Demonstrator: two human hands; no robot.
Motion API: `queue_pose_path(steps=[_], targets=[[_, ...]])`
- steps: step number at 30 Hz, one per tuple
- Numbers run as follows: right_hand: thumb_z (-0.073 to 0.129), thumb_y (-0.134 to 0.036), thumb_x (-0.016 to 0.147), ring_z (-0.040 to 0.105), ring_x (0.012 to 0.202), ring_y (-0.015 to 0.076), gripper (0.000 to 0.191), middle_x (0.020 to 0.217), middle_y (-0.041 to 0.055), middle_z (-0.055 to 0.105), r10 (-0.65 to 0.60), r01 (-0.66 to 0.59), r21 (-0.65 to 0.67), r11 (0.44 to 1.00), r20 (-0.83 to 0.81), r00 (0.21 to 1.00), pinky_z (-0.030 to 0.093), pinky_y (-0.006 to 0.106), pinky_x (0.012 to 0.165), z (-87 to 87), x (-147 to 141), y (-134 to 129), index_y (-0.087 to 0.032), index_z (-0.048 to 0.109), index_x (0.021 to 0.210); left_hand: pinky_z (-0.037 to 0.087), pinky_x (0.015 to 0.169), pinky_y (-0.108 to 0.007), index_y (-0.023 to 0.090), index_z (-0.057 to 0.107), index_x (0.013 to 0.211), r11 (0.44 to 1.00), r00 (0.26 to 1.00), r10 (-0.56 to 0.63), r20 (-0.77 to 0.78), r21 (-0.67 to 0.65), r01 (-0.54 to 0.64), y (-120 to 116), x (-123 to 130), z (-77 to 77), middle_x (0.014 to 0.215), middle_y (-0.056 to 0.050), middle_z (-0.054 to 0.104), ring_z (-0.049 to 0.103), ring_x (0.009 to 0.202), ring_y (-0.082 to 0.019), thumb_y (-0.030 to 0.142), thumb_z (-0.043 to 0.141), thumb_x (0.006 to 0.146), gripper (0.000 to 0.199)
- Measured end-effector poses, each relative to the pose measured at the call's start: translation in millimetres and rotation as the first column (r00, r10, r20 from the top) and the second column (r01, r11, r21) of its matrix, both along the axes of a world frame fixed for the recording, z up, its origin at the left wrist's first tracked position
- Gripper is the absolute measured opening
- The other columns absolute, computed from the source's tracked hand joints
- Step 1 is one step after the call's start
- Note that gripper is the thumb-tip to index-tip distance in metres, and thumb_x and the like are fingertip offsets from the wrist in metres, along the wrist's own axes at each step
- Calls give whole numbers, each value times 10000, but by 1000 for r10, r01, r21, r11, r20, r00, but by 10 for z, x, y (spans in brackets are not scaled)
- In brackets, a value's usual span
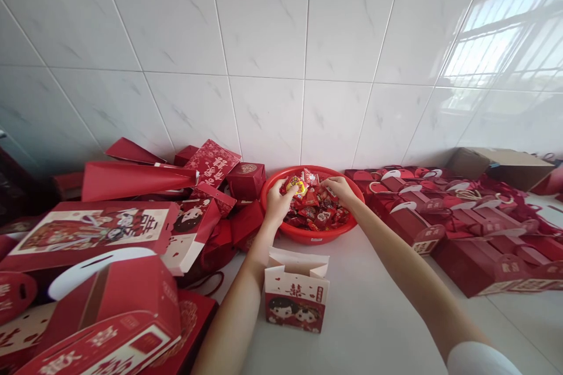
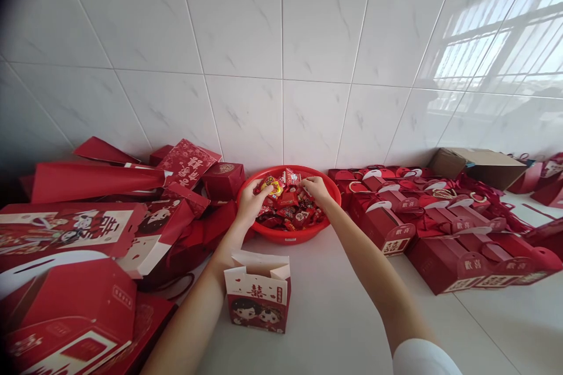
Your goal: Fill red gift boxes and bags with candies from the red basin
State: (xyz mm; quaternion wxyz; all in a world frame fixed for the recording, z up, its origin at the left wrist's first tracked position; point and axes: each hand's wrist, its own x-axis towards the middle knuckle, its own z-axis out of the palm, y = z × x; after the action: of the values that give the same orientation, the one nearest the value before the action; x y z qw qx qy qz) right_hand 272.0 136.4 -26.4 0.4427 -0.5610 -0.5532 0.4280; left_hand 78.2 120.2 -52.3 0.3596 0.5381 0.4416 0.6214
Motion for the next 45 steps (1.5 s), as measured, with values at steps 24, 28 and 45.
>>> queue_pose_path(steps=[24,28,45], targets=[[805,-130,513,697,907,339,430,994,170,717,42,134,-140,981,827,561,519,345,659,-172,115,27,-163,719,933,513,909,-365,183,743,919,1000,999,7,42,-2,-7,51,-5,-37,955,-81,751,686,980,-276,262,783,686,249],[846,-144,462,700,892,341,455,1016,173,715,141,86,-212,974,852,504,516,345,646,-127,93,-26,-152,716,898,515,913,-367,183,746,919,1000,999,3,43,3,-3,49,-4,-39,952,-81,754,686,987,-279,260,785,687,248],[757,-293,718,590,654,181,233,595,16,604,177,-91,-154,984,763,622,397,258,556,-126,108,-43,-163,619,583,493,908,-372,159,727,951,1000,1000,-17,-15,12,17,-22,4,11,985,-82,745,673,986,-269,288,716,733,254]])
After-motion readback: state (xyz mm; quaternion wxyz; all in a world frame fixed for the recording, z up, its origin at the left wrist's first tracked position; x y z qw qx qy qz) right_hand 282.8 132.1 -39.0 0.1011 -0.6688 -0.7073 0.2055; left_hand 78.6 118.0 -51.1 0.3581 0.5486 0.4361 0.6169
